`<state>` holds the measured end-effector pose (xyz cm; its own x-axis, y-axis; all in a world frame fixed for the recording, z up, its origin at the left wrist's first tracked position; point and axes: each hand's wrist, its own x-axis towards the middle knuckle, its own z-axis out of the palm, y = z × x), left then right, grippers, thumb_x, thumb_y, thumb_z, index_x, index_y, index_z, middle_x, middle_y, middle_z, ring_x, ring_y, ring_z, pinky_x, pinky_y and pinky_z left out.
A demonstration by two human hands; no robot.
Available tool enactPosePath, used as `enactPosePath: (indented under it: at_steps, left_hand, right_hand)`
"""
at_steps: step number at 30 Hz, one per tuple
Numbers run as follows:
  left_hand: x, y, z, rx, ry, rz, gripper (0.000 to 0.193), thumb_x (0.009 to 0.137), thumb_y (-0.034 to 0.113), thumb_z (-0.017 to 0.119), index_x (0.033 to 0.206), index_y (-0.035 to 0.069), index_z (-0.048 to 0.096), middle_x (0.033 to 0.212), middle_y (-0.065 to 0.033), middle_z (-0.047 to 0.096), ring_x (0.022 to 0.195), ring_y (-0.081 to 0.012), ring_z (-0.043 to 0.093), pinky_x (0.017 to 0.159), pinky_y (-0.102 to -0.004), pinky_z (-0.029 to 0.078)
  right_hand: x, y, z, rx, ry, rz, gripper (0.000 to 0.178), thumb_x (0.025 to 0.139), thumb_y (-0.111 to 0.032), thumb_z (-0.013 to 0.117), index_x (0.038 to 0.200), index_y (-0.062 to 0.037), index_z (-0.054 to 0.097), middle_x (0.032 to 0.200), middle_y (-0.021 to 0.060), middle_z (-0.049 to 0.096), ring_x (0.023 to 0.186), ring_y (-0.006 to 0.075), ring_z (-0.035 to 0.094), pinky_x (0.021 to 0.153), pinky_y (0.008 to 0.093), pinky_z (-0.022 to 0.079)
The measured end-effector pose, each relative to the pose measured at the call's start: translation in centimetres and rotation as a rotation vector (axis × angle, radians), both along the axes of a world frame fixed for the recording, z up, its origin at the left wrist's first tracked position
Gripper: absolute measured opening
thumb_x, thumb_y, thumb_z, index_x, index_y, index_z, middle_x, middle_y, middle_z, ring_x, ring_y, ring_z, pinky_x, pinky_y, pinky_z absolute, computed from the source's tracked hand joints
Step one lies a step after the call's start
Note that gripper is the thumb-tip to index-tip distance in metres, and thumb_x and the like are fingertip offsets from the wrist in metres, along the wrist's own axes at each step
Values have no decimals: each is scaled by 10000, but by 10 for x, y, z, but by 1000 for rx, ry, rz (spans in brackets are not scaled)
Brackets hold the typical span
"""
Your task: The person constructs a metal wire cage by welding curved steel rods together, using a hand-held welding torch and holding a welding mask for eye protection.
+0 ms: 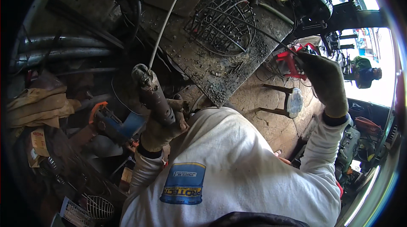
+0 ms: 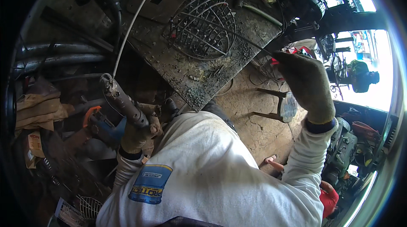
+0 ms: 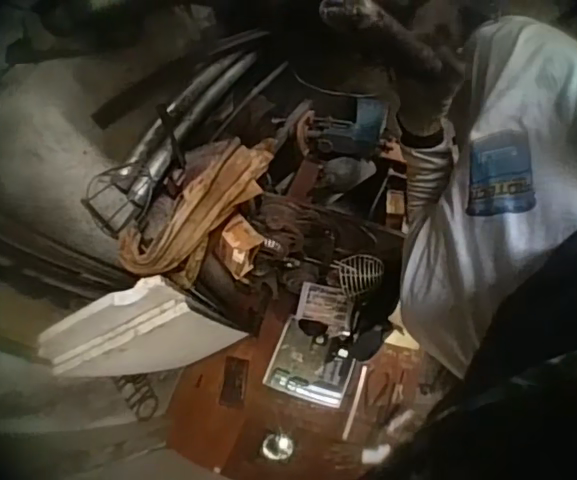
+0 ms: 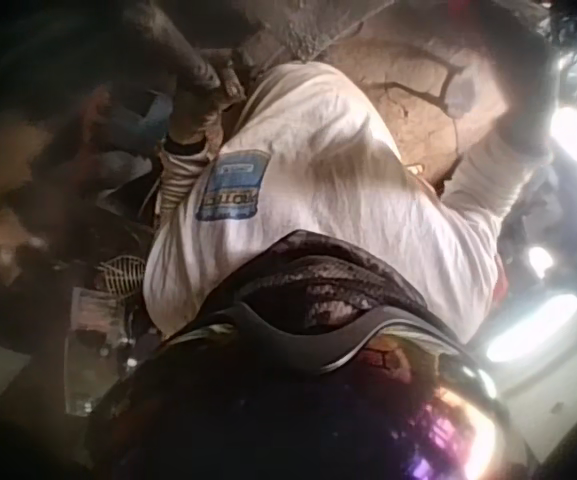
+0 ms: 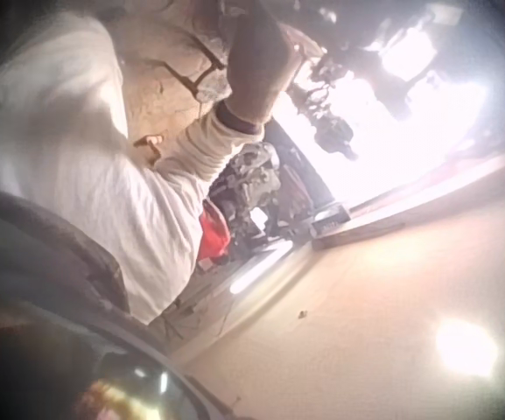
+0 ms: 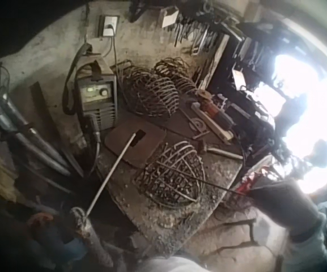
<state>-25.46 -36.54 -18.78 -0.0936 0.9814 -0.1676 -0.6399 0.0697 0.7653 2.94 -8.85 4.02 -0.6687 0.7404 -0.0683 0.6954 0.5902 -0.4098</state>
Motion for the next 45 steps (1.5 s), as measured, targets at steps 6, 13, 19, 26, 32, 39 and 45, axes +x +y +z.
enactPosePath:
  at_steps: [6,13,19,26,32,39,45]
  left_hand:
    - [-13,-12,2,-91,-118,-25,661,770,145,889,1296,29,505,918,-55,672,846,-160,693,739,-307,592]
    - [-17,-16,19,-100,72,-132,710,774,289,894,1299,13,503,898,-21,668,823,-128,669,765,-270,535]
    - [-10,-14,12,-9,357,-196,687,798,356,870,1267,28,491,927,-52,670,841,-118,620,757,-283,489]
    - [11,-18,20,-150,124,16,695,790,401,868,1238,22,495,933,-50,681,885,-170,673,866,-344,529]
    - [36,-20,32,-89,77,119,592,878,372,789,1235,19,477,930,-73,675,939,-206,665,895,-389,521]
    - [86,-21,36,-122,199,239,607,860,402,804,1223,33,488,882,-77,647,804,-193,665,771,-336,552]
    - [119,-24,43,-284,-74,280,637,837,341,835,1274,16,504,942,-80,644,866,-206,683,814,-372,574]
  right_hand:
    - [9,2,28,36,-123,-31,255,932,-66,630,1165,-17,721,922,133,743,800,168,702,726,306,535]
    - [-9,1,25,134,-154,101,245,941,-63,611,1158,-60,723,844,150,716,733,214,711,678,323,549]
    - [-14,-4,-6,126,-58,113,222,940,-105,631,1135,-80,733,922,144,750,770,248,737,678,346,573]
    - [1,-12,-41,237,6,89,234,956,-152,609,1145,-78,726,958,164,731,844,316,720,722,385,561]
    - [8,-9,-47,271,31,104,236,940,-156,607,1139,-108,725,946,157,720,851,333,709,728,401,563]
    - [11,0,-52,260,-13,182,255,958,-132,603,1187,-71,699,1012,160,725,898,313,719,756,371,564]
    - [17,5,-62,351,63,227,261,969,-178,587,1197,-120,701,930,149,729,852,309,720,742,387,566]
